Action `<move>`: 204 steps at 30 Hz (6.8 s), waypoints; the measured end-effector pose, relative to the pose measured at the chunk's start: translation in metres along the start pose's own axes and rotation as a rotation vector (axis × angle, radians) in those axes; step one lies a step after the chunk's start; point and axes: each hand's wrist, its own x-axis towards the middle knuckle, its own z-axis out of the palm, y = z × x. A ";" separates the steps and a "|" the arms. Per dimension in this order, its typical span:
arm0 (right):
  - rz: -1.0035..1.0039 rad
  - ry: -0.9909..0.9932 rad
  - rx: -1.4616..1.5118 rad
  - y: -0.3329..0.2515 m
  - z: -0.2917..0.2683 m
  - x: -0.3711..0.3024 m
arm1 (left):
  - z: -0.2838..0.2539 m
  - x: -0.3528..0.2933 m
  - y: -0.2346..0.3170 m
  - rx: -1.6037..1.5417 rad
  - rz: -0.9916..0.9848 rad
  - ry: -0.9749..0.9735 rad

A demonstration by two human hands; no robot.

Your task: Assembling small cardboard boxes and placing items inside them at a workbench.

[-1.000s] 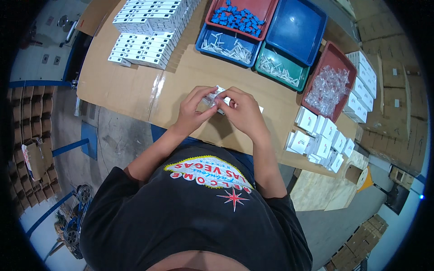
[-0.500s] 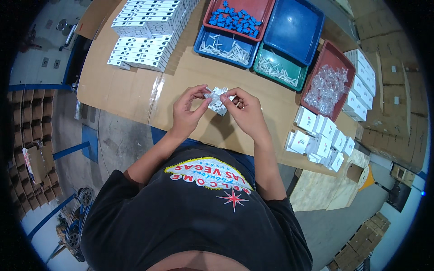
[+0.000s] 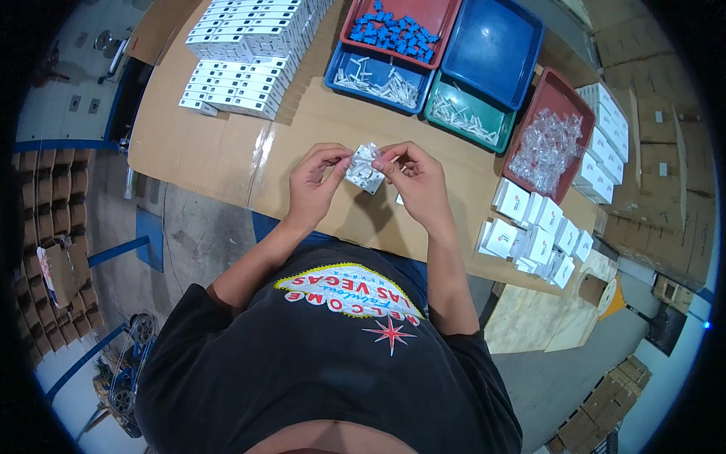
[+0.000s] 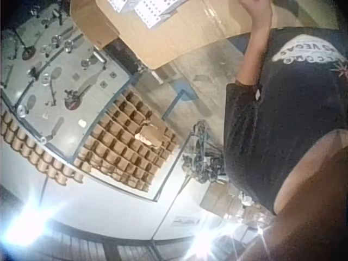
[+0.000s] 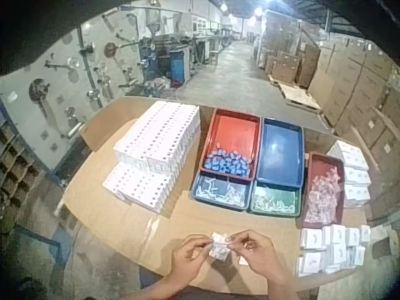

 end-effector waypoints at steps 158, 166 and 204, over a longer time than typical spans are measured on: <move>-0.193 0.116 -0.088 0.033 0.009 -0.005 | 0.006 0.009 0.011 -0.094 -0.220 -0.170; -0.173 0.101 -0.080 0.036 0.009 -0.006 | 0.003 0.008 0.011 -0.084 -0.185 -0.164; -0.164 0.138 -0.096 0.044 0.018 -0.006 | 0.000 0.006 0.012 0.064 -0.132 -0.181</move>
